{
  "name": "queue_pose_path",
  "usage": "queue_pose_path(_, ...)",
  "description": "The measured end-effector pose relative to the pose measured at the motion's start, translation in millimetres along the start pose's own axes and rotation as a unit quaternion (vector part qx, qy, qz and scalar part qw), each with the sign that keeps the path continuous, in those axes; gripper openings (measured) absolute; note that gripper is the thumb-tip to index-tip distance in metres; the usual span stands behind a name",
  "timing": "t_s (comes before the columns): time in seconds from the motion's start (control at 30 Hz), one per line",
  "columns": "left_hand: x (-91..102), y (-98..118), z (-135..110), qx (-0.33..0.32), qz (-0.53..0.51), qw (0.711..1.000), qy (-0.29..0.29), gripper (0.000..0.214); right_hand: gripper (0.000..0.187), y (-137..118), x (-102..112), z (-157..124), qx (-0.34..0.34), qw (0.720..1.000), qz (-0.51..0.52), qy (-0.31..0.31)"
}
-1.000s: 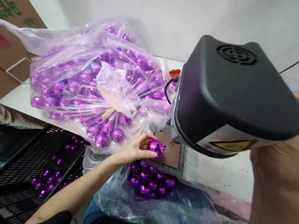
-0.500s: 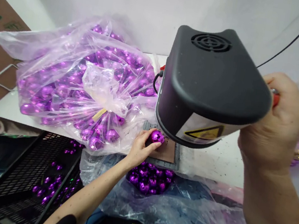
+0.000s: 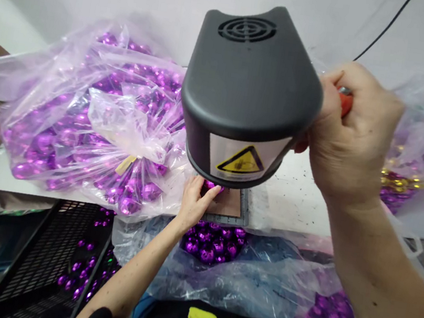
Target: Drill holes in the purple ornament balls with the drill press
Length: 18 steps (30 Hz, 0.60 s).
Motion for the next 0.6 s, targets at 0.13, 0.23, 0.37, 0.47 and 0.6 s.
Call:
queue_pose_path(0.13,-3.1,2,-4,-0.052,0.031,0.998,0.003,0.03,0.054,0,-1,0,-0.001,1.0,0.008,-0.004)
queue_pose_path(0.23,-9.1,3,-8,-0.1,0.066,0.993,-0.021,0.04,0.053,0,-1,-1,-0.003,1.0,0.004,-0.005)
queue_pose_path(0.37,-13.7,2,-8,-0.098,0.072,0.992,-0.042,0.046,0.053,-2,1,-2,0.001,1.0,-0.007,-0.009)
queue_pose_path(0.47,-12.9,-2,-6,-0.09,0.037,0.994,-0.05,0.049,0.056,-6,2,-1,0.021,1.0,-0.02,0.001)
queue_pose_path(0.6,-11.7,-5,-6,-0.057,-0.005,0.994,-0.097,0.044,0.054,-6,3,-1,0.012,0.999,-0.033,0.023)
Point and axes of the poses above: each hand's wrist, its own z-axis towards the middle knuckle, its own x-axis out of the back of the hand, y = z × x, the point moved 2 cm from there along z, towards the middle knuckle, and after that the axes turned 9 degrees about -y, right-handed, at the moved point
